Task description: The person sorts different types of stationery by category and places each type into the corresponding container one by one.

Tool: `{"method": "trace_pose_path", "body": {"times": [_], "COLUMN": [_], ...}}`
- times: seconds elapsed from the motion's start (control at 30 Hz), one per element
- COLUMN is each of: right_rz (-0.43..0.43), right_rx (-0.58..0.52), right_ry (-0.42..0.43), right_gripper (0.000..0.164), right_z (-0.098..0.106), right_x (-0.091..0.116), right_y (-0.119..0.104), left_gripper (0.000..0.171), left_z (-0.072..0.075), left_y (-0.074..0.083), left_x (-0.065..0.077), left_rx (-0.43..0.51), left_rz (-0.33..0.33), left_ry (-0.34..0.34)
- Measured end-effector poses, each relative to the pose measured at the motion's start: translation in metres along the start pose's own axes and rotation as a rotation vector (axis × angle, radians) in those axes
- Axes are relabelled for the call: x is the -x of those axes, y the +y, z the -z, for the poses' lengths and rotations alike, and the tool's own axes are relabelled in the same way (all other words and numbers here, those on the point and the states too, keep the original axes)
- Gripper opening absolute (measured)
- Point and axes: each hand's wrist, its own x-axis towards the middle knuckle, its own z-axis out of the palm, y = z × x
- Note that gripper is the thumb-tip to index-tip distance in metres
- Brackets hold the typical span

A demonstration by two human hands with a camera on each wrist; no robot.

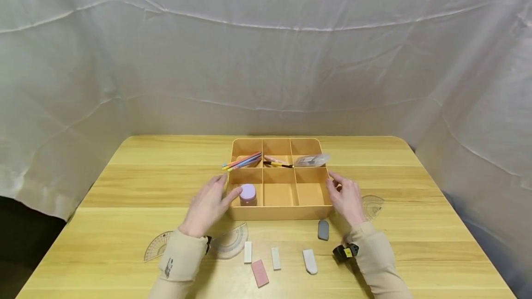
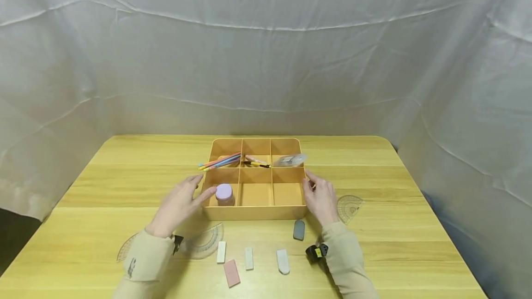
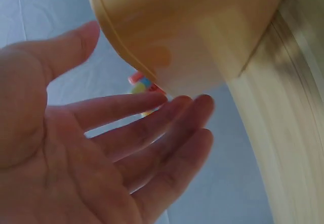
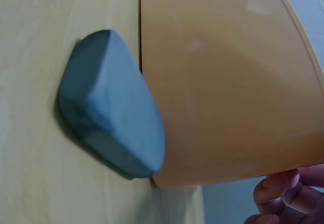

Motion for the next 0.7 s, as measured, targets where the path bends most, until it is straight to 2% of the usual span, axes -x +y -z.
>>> {"method": "trace_pose_path", "body": {"times": [0.17,0.27,0.47,0.7], "right_rz": [0.001,0.005,0.010,0.017], "right_rx": [0.001,0.002,-0.003,-0.007], "right_ry": [0.005,0.005,0.002,-0.008], "right_gripper": [0.028,0.028,0.028,0.029], "right_z": [-0.001,-0.001,-0.002,0.000], "right_x": [0.000,0.000,0.000,-0.001], "right_y": [0.001,0.001,0.001,0.002], "left_gripper": [0.088,0.095,0.099,0.108], "left_z": [-0.005,-0.010,-0.018,-0.019], "left_y": [0.006,0.007,0.007,0.007], "left_x": [0.003,0.004,0.004,0.004], "left_rx": [-0.019,-0.034,-0.067,-0.050], "left_rz": [0.003,-0.002,-0.016,0.014], "left_ry": [-0.093,-0.108,-0.133,-0.186]}}
